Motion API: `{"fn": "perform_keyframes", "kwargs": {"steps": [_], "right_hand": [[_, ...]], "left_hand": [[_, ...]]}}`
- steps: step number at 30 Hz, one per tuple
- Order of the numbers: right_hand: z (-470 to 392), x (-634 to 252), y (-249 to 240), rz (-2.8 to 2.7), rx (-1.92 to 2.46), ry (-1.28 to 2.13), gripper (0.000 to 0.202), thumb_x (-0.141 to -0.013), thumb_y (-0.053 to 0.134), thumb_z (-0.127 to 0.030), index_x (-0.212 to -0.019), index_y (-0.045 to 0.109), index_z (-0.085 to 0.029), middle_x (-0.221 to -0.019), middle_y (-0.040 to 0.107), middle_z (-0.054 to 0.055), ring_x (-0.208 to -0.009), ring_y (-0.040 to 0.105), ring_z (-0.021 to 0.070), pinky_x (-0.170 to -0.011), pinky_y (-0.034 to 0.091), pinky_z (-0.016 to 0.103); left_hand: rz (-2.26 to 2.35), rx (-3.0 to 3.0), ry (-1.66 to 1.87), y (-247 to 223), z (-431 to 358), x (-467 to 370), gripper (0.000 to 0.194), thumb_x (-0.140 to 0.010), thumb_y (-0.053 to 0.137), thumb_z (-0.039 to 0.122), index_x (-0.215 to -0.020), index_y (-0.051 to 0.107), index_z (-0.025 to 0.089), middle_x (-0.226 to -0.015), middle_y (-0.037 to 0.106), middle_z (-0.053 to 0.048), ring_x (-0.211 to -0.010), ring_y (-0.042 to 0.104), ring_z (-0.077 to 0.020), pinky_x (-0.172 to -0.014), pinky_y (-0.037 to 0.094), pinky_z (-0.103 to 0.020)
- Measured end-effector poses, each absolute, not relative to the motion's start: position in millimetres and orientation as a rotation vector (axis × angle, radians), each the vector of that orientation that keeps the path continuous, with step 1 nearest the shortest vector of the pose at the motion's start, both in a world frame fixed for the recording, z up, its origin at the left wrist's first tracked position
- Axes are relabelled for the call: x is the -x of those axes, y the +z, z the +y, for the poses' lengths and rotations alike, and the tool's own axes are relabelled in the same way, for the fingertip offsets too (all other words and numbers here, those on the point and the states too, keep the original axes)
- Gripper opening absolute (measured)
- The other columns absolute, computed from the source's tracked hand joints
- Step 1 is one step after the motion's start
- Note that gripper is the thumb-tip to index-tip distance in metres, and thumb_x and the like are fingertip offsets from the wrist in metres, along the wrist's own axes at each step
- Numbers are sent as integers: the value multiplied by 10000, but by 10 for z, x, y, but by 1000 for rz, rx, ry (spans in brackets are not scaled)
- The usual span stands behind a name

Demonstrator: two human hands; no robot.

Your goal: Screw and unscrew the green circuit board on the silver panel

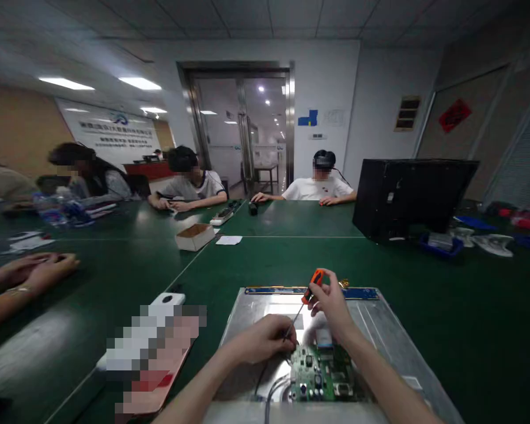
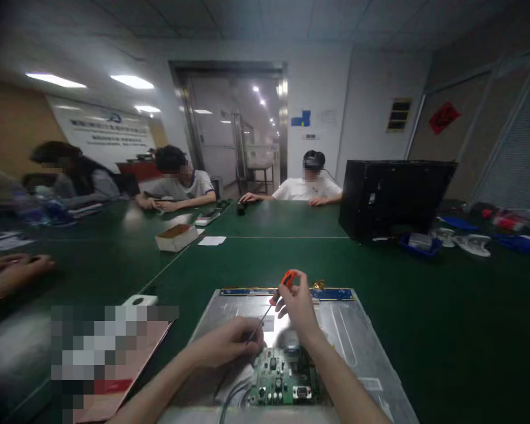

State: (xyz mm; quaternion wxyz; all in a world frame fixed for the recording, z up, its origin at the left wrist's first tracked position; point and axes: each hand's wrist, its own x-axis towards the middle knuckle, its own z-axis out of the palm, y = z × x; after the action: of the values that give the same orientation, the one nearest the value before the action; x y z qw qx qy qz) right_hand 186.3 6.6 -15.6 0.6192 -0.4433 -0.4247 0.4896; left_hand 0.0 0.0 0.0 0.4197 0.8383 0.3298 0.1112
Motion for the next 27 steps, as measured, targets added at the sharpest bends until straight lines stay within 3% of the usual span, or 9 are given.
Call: {"fn": "perform_keyframes", "kwargs": {"steps": [11,18,22,27], "right_hand": [[63,-1885,-150,-1011,1040,1049,544,-714,645,-470,-1110,382,-205,-592,610,-64,-411,565,144,-328,397,204],[-18,-1885,-85,-1069,1056,909,573,-790,629,-399,-1260,360,-213,-696,613,-52,-477,607,141,-354,441,205],[-95,-1869,-65,-1237,1052,685,506,-883,540,-322,-1335,347,-204,-725,629,-30,-512,638,140,-407,483,213],[-151,-1827,-87,-1485,926,265,464,-898,510,-224,-1332,348,-213,-756,638,-21,-520,632,117,-470,523,216]], "left_hand": [[847,-2102,308,-93,3,-17,118,-759,589,111,-820,681,152,-688,570,25,-635,456,-129,-580,331,-214],[773,-2077,377,-152,59,4,94,-779,655,163,-833,732,157,-727,633,4,-662,523,-137,-620,387,-222],[763,-2065,427,-172,88,9,76,-776,701,206,-809,755,165,-725,675,-9,-677,570,-147,-632,409,-224],[709,-2015,446,-216,133,23,93,-762,713,216,-814,774,169,-742,700,-23,-682,598,-154,-624,426,-221]]}}
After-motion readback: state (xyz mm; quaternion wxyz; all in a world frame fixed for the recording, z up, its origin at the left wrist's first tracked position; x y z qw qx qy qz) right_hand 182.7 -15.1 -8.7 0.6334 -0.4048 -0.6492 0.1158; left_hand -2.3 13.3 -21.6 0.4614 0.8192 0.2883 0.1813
